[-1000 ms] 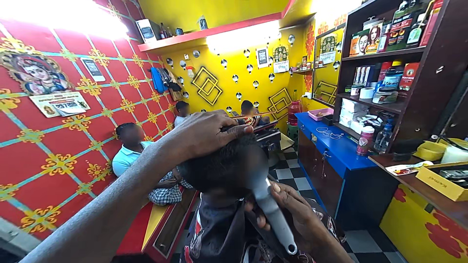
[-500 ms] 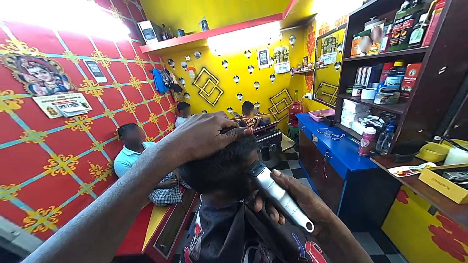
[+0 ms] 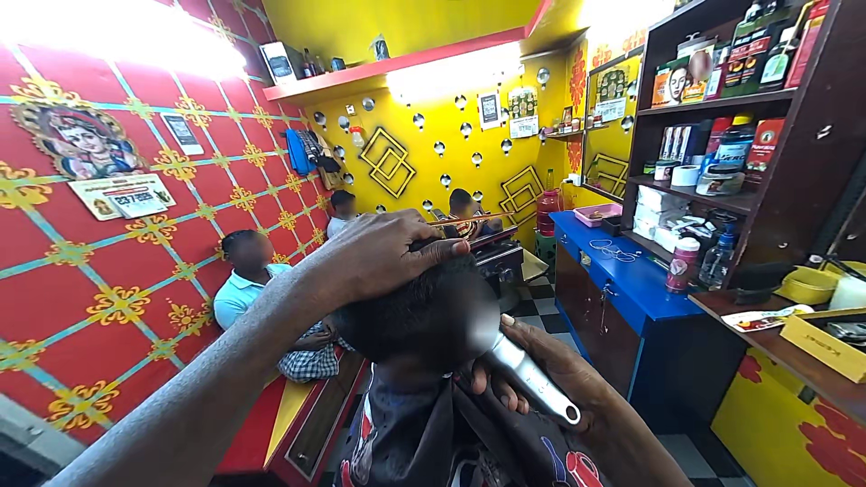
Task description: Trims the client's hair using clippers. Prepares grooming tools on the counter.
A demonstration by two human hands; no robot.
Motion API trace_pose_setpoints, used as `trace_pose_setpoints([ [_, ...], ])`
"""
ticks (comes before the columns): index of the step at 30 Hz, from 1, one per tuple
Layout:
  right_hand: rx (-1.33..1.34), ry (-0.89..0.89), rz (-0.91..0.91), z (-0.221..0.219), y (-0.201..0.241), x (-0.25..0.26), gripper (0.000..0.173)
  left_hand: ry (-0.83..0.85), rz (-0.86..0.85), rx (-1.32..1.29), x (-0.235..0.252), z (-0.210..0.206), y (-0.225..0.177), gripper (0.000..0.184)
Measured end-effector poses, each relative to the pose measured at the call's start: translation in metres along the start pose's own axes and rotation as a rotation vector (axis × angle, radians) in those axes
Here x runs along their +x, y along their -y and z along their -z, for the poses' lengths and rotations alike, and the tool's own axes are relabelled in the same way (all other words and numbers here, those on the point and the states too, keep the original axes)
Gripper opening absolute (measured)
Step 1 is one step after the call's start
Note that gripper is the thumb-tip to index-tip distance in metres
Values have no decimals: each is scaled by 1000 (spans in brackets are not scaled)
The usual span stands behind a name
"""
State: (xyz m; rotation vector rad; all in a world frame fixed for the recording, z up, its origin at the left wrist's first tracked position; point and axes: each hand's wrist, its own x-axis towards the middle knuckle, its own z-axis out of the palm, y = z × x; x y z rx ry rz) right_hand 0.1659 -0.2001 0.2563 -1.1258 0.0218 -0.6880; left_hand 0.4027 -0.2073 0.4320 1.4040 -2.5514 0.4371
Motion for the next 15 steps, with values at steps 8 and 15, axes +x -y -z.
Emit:
trace_pose_setpoints([
  [8, -13, 21, -34, 0, 6, -3, 54, 5, -4, -5, 0, -1, 2, 71],
  [15, -30, 16, -24, 3, 5, -1, 55, -2, 4, -10, -1, 0, 1, 72],
])
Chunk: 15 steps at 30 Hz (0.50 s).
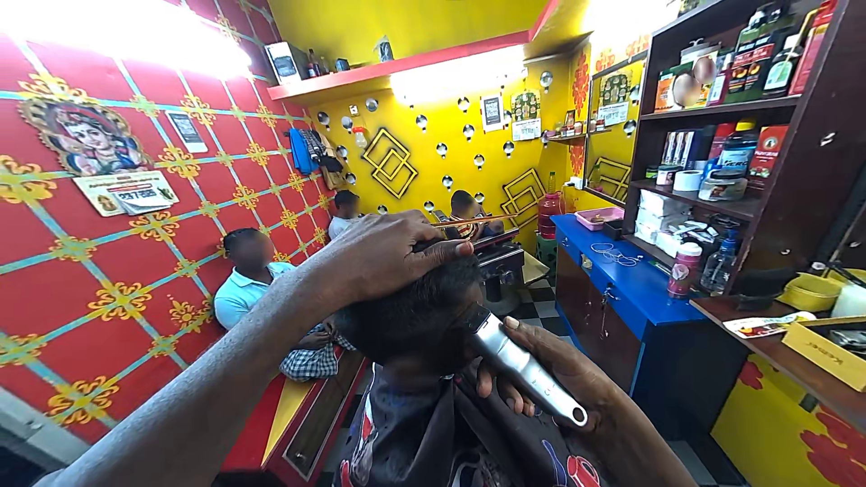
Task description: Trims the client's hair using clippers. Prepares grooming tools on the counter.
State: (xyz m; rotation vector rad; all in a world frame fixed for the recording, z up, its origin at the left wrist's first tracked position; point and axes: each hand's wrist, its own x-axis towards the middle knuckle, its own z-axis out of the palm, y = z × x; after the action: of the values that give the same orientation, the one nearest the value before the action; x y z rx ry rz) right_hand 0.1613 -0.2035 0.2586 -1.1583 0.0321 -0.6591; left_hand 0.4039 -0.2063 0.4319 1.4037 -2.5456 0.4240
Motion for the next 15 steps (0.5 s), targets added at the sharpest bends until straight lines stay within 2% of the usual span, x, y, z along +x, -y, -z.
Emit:
trace_pose_setpoints([
  [15, -5, 2, 24, -7, 0, 1, 54, -5, 9, -4, -3, 1, 0, 71],
])
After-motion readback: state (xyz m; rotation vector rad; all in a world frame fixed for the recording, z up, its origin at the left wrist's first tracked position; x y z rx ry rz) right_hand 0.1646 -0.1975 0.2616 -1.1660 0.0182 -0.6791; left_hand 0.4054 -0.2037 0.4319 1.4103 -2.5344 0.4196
